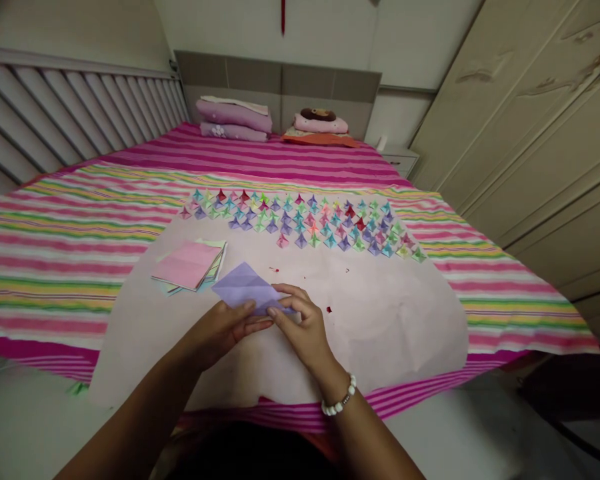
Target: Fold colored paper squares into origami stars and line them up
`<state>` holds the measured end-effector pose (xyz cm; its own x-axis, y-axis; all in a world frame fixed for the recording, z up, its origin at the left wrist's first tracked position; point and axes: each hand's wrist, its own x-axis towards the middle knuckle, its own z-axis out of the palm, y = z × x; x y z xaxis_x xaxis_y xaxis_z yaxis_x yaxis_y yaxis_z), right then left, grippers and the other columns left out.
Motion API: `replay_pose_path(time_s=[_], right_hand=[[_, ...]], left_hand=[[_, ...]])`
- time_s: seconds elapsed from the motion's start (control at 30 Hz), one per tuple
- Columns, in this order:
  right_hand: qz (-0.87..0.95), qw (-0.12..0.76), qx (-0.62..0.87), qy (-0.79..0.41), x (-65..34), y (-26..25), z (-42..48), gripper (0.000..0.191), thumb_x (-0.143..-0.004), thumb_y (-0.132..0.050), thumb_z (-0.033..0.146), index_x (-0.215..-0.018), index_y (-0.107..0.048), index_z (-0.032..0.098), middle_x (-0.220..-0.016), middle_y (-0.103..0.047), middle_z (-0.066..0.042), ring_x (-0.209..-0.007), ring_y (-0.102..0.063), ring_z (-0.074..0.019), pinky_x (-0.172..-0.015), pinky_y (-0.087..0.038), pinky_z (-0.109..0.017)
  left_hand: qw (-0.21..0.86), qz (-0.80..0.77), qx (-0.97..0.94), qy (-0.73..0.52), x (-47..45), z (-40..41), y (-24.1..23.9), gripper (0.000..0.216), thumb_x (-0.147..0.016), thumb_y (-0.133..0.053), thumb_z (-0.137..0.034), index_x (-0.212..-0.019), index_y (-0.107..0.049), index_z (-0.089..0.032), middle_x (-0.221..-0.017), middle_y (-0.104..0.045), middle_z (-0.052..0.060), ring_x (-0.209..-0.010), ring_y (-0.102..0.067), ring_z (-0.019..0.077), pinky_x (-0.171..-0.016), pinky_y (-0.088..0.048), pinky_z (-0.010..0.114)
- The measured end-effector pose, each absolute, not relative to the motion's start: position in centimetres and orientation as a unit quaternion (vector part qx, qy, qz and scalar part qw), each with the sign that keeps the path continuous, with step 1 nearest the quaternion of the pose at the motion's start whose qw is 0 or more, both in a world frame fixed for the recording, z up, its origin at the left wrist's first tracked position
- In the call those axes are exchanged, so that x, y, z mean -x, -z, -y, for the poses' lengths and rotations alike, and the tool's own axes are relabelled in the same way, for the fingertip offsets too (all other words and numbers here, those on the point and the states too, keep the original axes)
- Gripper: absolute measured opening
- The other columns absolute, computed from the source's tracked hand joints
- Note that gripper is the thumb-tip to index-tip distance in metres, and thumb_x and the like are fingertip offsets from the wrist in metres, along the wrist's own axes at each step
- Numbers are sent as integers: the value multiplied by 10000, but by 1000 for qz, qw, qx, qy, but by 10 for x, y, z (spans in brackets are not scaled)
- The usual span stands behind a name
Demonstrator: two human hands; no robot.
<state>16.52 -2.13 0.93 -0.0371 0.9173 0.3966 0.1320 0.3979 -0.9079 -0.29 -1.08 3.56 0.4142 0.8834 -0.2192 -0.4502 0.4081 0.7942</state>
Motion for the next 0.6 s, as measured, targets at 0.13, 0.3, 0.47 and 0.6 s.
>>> replay_pose_path(time_s=[0.13,0.3,0.47,0.6], right_hand=[[549,579,418,-434,-159,-7,20,123,-780,-701,306,-697,-688,216,-946,-682,-60,-920,-623,-216,-866,-468,-379],[486,587,419,-494,-155,-5,17,135,-719,-755,319,-752,-674,216,-933,-695,-45,-854,-618,-191,-784,-489,-335],[423,584,403,-564,-159,-5,12,379,-609,-833,275,-957,-690,231,-871,-700,-18,-784,-618,-165,-712,-494,-299],[405,540,392,-625,-161,-5,13,171,-644,-811,289,-723,-701,185,-669,-686,1,-610,-591,-135,-630,-476,-275]], left_hand=[[754,-333,-362,-435,-1,12,-28,396,-715,-757,-225,-1097,-658,-188,-1166,-685,97,-1092,-627,239,-957,-477,390],[718,-376,-385,-441,-2,9,-22,337,-729,-739,-295,-1033,-700,-153,-1057,-724,115,-998,-662,250,-911,-494,405],[714,-388,-458,-360,0,9,-24,308,-747,-709,-335,-1002,-721,-165,-978,-735,103,-911,-675,245,-812,-513,368],[696,-389,-492,-350,-2,9,-23,278,-712,-730,-322,-915,-712,-133,-834,-731,75,-785,-665,212,-749,-508,345]])
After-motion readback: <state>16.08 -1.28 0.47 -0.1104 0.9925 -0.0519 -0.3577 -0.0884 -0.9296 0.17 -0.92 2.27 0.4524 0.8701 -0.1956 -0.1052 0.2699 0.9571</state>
